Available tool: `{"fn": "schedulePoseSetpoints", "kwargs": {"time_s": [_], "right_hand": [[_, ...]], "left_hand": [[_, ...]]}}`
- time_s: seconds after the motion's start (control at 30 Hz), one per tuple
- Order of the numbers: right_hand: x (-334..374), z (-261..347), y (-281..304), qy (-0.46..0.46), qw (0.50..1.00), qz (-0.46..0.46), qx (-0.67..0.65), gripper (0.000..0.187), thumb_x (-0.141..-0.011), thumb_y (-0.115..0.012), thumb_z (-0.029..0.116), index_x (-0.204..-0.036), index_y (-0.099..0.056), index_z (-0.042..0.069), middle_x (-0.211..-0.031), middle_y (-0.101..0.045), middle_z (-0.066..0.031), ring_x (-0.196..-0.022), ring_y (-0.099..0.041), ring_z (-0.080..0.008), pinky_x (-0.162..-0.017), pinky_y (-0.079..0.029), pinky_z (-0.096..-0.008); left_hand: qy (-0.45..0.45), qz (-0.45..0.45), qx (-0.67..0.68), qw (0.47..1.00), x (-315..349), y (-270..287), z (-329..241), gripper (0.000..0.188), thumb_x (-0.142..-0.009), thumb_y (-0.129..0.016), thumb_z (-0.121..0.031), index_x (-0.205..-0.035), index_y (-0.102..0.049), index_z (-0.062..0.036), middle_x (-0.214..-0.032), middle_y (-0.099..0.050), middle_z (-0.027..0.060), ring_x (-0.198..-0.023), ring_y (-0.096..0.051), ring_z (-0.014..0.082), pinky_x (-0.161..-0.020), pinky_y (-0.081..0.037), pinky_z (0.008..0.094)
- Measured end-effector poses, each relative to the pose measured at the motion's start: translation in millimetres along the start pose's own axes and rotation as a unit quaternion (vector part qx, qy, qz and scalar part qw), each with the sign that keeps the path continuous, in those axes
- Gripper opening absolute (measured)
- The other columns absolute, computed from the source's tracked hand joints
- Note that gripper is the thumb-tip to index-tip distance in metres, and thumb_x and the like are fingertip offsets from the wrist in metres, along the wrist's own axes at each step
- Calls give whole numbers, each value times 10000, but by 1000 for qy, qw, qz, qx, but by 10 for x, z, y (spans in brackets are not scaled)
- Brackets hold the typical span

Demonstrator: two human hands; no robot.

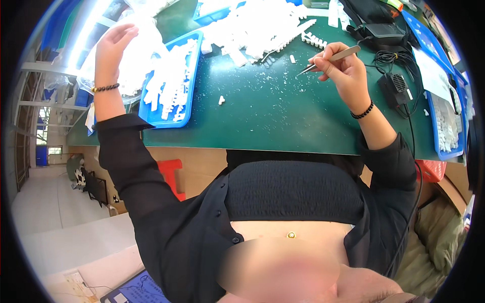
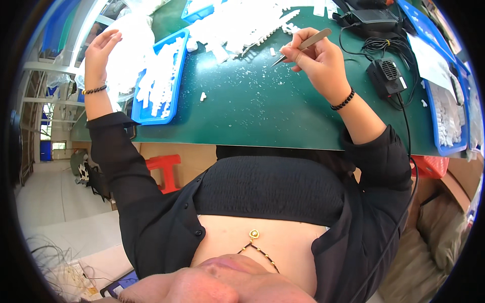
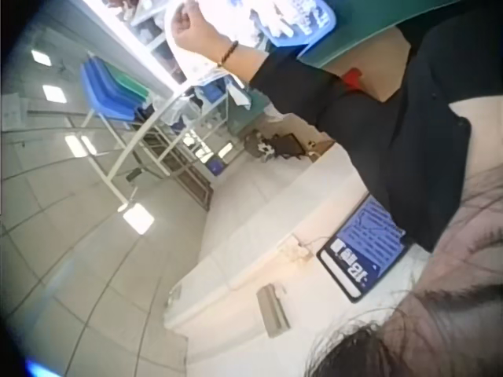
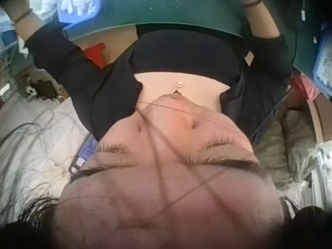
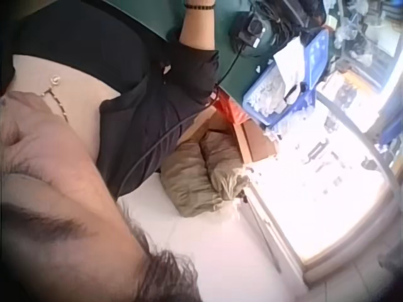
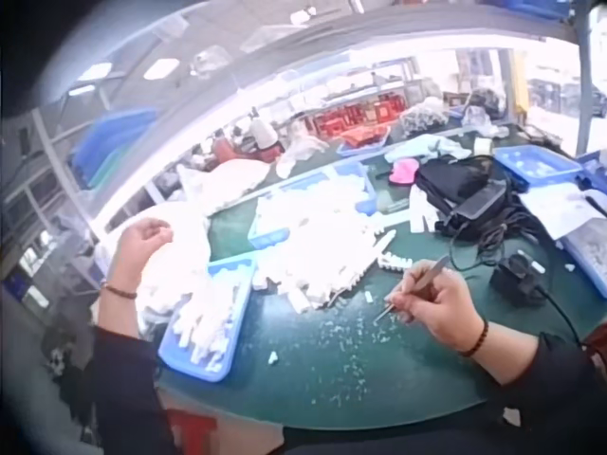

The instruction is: The person trims excess material from a white plastic part using tweezers, sets it down on the table, and picks up another plastic piece to trim it with the tweezers.

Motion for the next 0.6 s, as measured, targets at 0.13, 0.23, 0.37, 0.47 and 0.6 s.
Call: {"fn": "schedulePoseSetpoints", "kwargs": {"time_s": [0.13, 0.23, 0.37, 0.47, 0.6], "right_hand": [[-7, -28, 4, 5, 999, 3, 38, 127, -883, -663, 100, -956, -569, 54, -863, -645, -2, -772, -612, -53, -631, -511, -200], [-44, -43, 6, 37, 998, -16, 51, 117, -904, -642, 122, -968, -574, 53, -870, -650, 1, -756, -583, -49, -654, -488, -201], [-80, -55, 92, 64, 990, -54, 110, 127, -947, -591, 169, -988, -574, 50, -920, -653, -12, -755, -543, -58, -695, -447, -201], [-108, -23, 77, 105, 990, -31, 90, 148, -976, -542, 188, -1012, -576, 49, -918, -634, 0, -757, -528, -63, -704, -429, -196], [-65, 5, 28, 81, 995, -32, -49, 163, -996, -500, 182, -1028, -576, 42, -892, -598, 27, -757, -507, -70, -708, -411, -196]], "left_hand": [[41, -70, -71, 994, 182, 472, 389, 344, -850, -683, -217, -1062, -660, 52, -939, -695, 92, -907, -633, 129, -818, -461, 238], [151, -2, -138, 979, 456, 670, 944, 374, -843, -688, -282, -1052, -682, 27, -895, -701, 112, -854, -639, 138, -778, -467, 249], [93, -27, -349, 932, 610, 500, 655, 317, -837, -687, -277, -1040, -708, -34, -811, -697, 95, -748, -613, 127, -678, -477, 287], [25, -19, -186, 982, 551, 55, 475, 227, -868, -641, -183, -1045, -714, -60, -884, -711, 67, -741, -634, 161, -689, -491, 303], [-227, 80, -242, 940, 502, -1027, 110, 249, -918, -504, -12, -1077, -691, -54, -1146, -653, 90, -1074, -591, 265, -951, -448, 364]]}}
Point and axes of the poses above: each hand's wrist, its own x-axis away from the middle knuckle, its own y-axis out of the back of the hand, z = x × y, the point moved 8 cm from there along -x, towards the middle knuckle
